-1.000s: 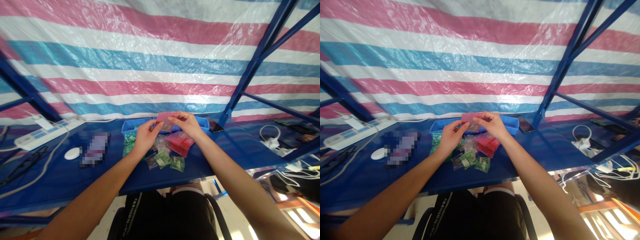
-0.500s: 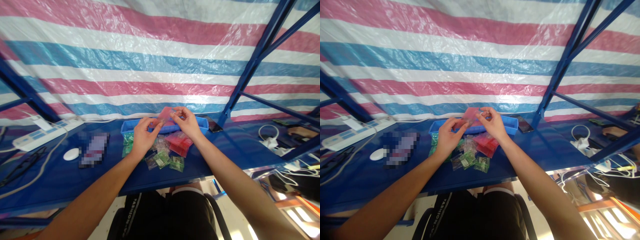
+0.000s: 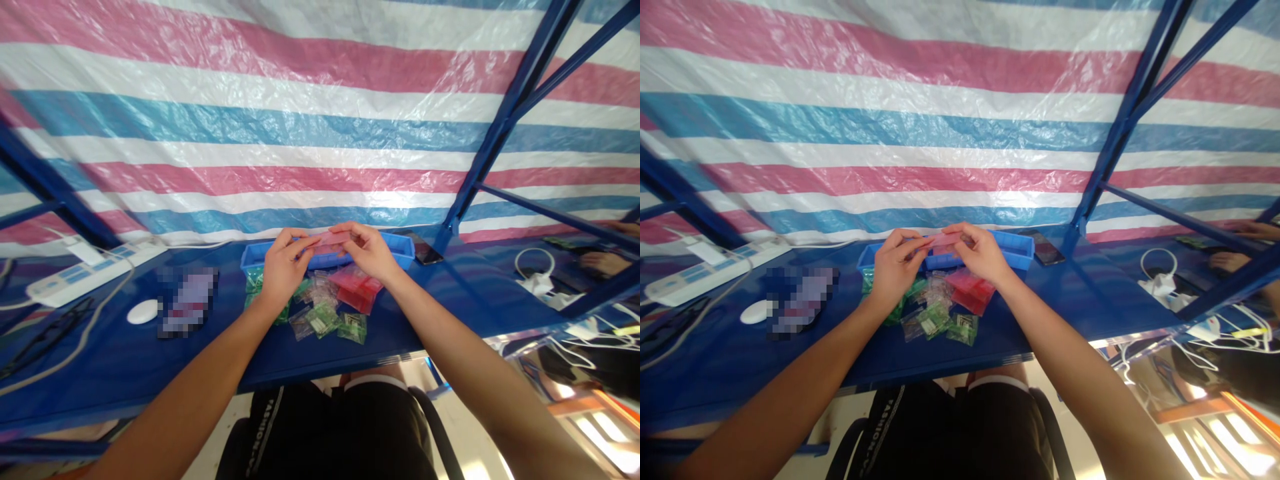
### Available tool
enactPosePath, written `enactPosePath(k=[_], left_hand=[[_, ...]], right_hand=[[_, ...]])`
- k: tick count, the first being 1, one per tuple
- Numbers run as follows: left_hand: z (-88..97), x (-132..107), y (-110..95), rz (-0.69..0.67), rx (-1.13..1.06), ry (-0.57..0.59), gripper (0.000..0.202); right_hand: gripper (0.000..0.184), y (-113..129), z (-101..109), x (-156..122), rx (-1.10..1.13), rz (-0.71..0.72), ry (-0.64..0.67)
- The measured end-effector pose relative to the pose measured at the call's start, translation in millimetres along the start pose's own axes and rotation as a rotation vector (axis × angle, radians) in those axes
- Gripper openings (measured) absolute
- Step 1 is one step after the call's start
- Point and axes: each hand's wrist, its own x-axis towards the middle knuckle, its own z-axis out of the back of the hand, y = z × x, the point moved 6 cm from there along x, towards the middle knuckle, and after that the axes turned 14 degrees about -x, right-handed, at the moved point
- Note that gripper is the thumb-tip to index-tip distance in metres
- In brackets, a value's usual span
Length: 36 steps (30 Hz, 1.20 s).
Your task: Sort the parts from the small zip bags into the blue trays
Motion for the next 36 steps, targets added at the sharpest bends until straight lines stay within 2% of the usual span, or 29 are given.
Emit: enactPosePath(k=[4,11,14,18,22,25,30,36], left_hand=[[-2.9,3,2,-0.04,-0.005,0.039,0.028],[-7.0,5,10,-0.004,0.061,0.104,0.033],[-16.3,0,16,0.019,0.101,0.235,0.039],[-29.3,-10,26,0.074,0.207,0.412,0.046],[-36.9,-17,30,0.096,0.318,0.542,0.045],[-35.2,-17,27,0.112,0.365,0.535,0.046],[-31.6,-18,21,0.117,0.383,0.513,0.049],[-28.6,-17,15,0.056,0.343,0.439,0.039]], right_hand=[[0.033,-5,4,2,-0.138,0.042,-0.073],[0.038,-24,10,9,-0.059,-0.03,-0.133],[0.035,-34,16,10,-0.184,-0.055,-0.159],[0.033,-34,17,9,-0.44,0.006,-0.152],[0.03,-30,15,7,-0.5,0.015,-0.137],[0.024,-29,14,7,-0.487,-0.003,-0.134],[0.016,-22,8,5,-0.535,0.048,-0.086],[0.016,-4,1,0,-0.566,0.082,-0.057]])
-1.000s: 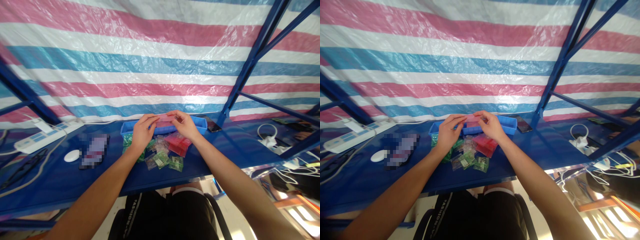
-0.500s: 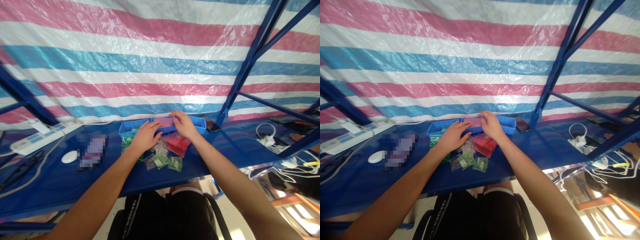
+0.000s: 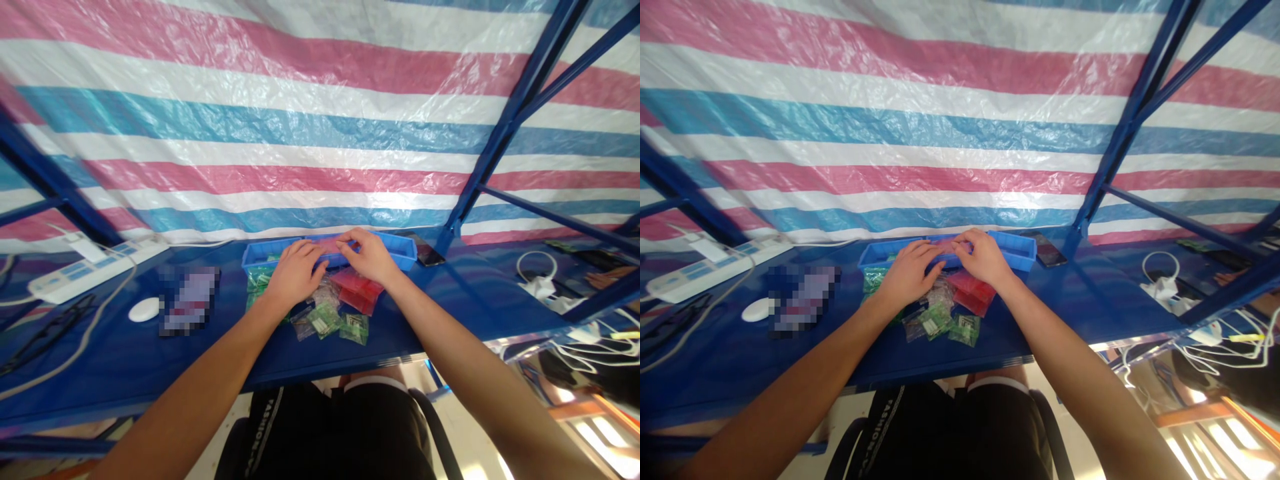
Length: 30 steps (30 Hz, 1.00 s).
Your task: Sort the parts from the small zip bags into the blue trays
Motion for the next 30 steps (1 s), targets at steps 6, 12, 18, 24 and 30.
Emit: enactPosePath(k=[6,12,18,24,30], left_hand=[[14.4,0,-15,-0.116,-0.148,-0.103,0.032],[22.2,-2,-23,-0.072,-0.312,-0.193,0.037],[20.0,-2,-26,-0.057,-0.326,-0.188,0.038],[15.1,-3,-24,-0.052,-0.322,-0.157,0.038],[16.8,-4,-26,-0.048,-0.333,-0.167,0.039]], right_hand=[[0.022,42,2,-9,0.101,0.295,0.229],[0.03,49,-5,-17,0.161,0.317,0.418],[0.041,49,-24,-23,0.18,0.348,0.543],[0.017,41,-27,-20,0.112,0.326,0.494],[0.026,47,-24,-22,0.153,0.326,0.486]])
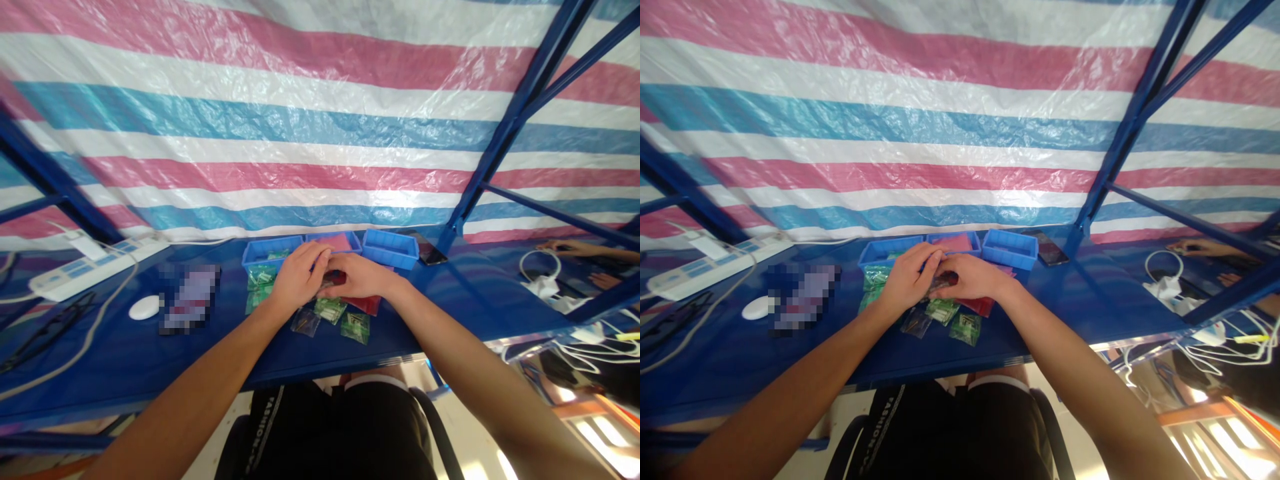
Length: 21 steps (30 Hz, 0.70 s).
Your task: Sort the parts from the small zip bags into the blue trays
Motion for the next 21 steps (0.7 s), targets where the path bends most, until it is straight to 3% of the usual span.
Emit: enactPosePath(k=[4,11,21], left_hand=[[0.7,0,-1,0.005,-0.002,-0.005,0.039],[-0.4,0,-1,0.003,-0.002,-0.001,0.039],[-0.5,1,-3,0.005,-0.027,0.008,0.039]], right_hand=[[0.045,4,-1,1,0.024,0.033,-0.006],[0.027,-8,-9,1,-0.054,0.005,0.033],[0.015,-4,-7,2,-0.077,0.007,-0.001]])
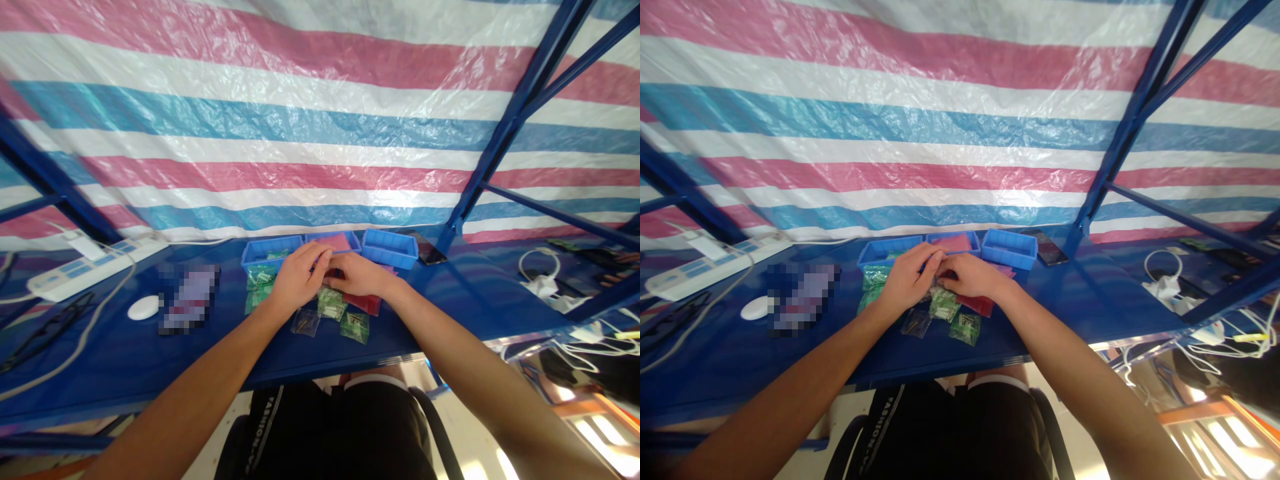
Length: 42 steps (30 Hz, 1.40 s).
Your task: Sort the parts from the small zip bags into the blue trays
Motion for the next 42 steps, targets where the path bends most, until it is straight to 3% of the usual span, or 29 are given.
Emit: enactPosePath(k=[2,8,15,18,33,42], left_hand=[[-0.3,0,0,0.007,-0.005,0.001,0.039],[-1.0,0,1,0.011,-0.004,0.008,0.04],[-0.5,0,3,0.002,0.003,0.005,0.038],[0.9,0,1,0.0,-0.002,-0.004,0.038],[10.5,1,-9,-0.064,-0.04,-0.091,0.033],[8.6,2,-1,-0.025,-0.013,-0.09,0.025]], right_hand=[[0.012,3,2,0,0.01,-0.009,0.007],[0.035,4,3,1,0.068,-0.026,0.023],[0.009,-5,-2,0,0.034,-0.05,0.044],[0.008,-8,-3,0,0.026,-0.058,0.027],[0.029,-17,18,-2,0.111,-0.12,-0.248],[0.016,-26,24,-4,0.239,-0.218,-0.377]])
